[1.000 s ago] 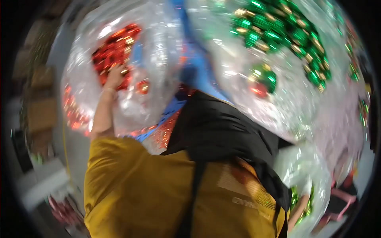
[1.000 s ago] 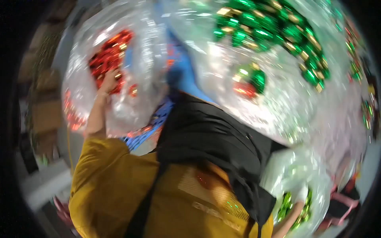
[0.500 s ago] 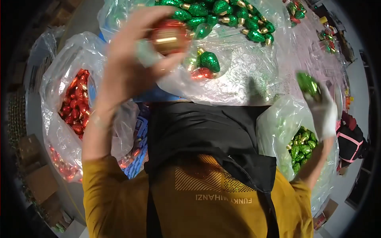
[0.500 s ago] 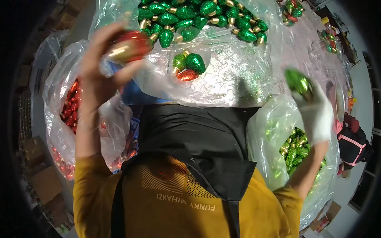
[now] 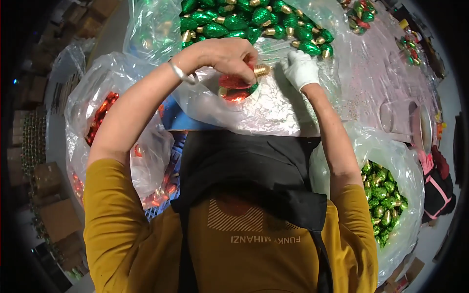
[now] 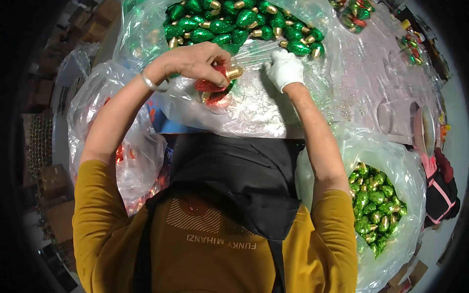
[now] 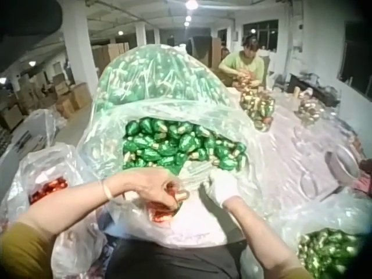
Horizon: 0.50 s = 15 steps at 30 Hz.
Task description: Sorting and packing Christmas ornaments into plastic bags at a packaging table.
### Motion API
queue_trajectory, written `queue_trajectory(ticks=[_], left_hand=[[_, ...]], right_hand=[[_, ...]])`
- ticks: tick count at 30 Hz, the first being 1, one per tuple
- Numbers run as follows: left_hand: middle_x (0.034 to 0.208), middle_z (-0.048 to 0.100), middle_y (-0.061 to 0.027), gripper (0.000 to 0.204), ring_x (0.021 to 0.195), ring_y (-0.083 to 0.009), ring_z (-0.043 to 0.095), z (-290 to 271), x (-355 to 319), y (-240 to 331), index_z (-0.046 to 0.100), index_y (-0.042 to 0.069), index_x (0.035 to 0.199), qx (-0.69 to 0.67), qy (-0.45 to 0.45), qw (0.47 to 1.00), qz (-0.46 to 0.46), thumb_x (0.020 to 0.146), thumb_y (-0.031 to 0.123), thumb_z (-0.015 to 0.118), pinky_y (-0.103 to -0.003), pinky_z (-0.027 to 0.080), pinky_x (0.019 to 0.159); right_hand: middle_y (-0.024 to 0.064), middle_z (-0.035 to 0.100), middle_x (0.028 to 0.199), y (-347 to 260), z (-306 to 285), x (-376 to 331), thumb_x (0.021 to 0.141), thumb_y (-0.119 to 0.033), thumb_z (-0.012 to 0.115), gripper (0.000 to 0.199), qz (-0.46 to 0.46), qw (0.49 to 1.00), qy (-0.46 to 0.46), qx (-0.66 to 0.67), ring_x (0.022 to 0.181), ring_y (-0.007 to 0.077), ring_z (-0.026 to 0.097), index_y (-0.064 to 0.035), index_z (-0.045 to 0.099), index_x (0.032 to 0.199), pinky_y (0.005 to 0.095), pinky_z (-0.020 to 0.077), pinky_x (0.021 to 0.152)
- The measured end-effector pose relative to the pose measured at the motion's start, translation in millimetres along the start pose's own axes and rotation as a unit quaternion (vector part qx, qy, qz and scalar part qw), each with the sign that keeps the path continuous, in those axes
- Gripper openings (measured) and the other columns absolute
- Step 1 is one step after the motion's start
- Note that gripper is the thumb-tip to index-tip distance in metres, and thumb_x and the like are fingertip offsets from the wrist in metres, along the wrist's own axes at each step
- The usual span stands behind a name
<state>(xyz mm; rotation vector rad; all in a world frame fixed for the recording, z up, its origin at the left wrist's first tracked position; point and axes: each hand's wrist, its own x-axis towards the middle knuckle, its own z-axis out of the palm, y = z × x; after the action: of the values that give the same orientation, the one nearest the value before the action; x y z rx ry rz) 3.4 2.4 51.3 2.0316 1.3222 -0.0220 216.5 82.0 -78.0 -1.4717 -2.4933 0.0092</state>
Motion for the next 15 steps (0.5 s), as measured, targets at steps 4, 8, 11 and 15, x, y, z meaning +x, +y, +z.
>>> queue_trajectory(ticks=[4,8,11,15], left_hand=[[0.067,0.059,-0.0127,0.032,0.065,-0.0217,0.059,-1.5,11.6,-24.6,0.064,0.0,0.085,-0.121,-0.033,0.991,-0.039,0.068,0.026,0.069,-0.035,0.044,0.059],[0.067,0.06,-0.0151,0.028,0.066,-0.0251,0.06,-2.1,22.3,-24.8,0.064,0.0,0.081,0.033,-0.078,0.996,-0.026,0.067,0.024,0.067,-0.037,0.044,0.06],[0.067,0.061,-0.0169,0.027,0.066,-0.0285,0.06,-4.1,24.4,-14.0,0.063,0.0,0.078,0.084,-0.073,0.994,-0.013,0.066,0.023,0.065,-0.039,0.045,0.06],[0.068,0.061,-0.0186,0.026,0.068,-0.0329,0.06,-1.2,12.4,-12.2,0.063,0.0,0.076,0.157,-0.056,0.986,0.011,0.063,0.022,0.064,-0.041,0.046,0.061]], right_hand=[[0.0222,0.063,0.107,26.9,18.5,32.5,0.081,-0.021,0.056,0.03,0.136,0.955,-0.008,0.263,0.099,0.0376,0.062,-0.0059,0.062,0.106,0.0433,0.0476,0.088],[0.0235,0.062,0.109,43.9,0.1,65.0,0.083,-0.022,0.054,0.032,0.082,0.976,0.034,0.197,0.101,0.0382,0.061,-0.0067,0.06,0.11,0.0431,0.0479,0.088],[0.0235,0.063,0.105,65.8,33.3,88.2,0.084,-0.021,0.052,0.031,0.026,0.997,-0.074,-0.025,0.102,0.0395,0.06,-0.0072,0.061,0.111,0.0434,0.0483,0.086],[0.0233,0.062,0.11,66.1,25.9,85.6,0.084,-0.023,0.058,0.037,0.147,0.987,-0.057,-0.038,0.102,0.0399,0.059,-0.0055,0.057,0.117,0.0436,0.0482,0.086]])
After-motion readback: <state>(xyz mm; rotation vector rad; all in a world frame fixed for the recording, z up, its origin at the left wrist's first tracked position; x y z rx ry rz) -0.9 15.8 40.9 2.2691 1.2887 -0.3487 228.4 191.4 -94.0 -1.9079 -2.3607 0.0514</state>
